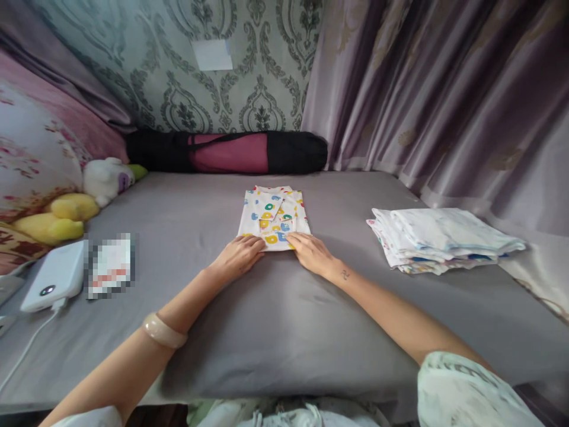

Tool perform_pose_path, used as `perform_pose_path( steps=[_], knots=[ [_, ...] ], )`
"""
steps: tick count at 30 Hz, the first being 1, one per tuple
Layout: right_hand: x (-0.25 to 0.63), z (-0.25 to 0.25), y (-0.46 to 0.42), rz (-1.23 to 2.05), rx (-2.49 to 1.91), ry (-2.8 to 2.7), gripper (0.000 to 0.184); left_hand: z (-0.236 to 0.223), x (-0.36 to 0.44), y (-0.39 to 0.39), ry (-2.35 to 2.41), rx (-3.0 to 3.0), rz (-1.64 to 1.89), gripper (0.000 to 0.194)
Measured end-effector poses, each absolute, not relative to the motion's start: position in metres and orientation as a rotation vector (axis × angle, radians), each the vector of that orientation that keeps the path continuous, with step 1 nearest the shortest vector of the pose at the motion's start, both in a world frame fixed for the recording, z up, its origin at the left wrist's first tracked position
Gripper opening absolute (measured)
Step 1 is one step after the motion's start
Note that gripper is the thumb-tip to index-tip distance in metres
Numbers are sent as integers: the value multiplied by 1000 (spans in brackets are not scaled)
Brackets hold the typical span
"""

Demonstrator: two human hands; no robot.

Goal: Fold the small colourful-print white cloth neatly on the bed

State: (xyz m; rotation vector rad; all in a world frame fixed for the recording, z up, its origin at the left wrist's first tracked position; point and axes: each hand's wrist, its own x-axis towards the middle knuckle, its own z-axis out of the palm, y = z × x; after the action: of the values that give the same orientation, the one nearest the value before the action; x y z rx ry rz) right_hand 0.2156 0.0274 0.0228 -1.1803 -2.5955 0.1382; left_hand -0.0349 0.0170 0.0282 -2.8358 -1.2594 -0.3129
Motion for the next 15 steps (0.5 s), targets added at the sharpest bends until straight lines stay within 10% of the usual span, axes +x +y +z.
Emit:
perform_pose_path(
  steps=[15],
  knots=[
    [261,25,63,450,-1252,-2286,38,30,-94,46,-2014,-2858,-795,40]
  ],
)
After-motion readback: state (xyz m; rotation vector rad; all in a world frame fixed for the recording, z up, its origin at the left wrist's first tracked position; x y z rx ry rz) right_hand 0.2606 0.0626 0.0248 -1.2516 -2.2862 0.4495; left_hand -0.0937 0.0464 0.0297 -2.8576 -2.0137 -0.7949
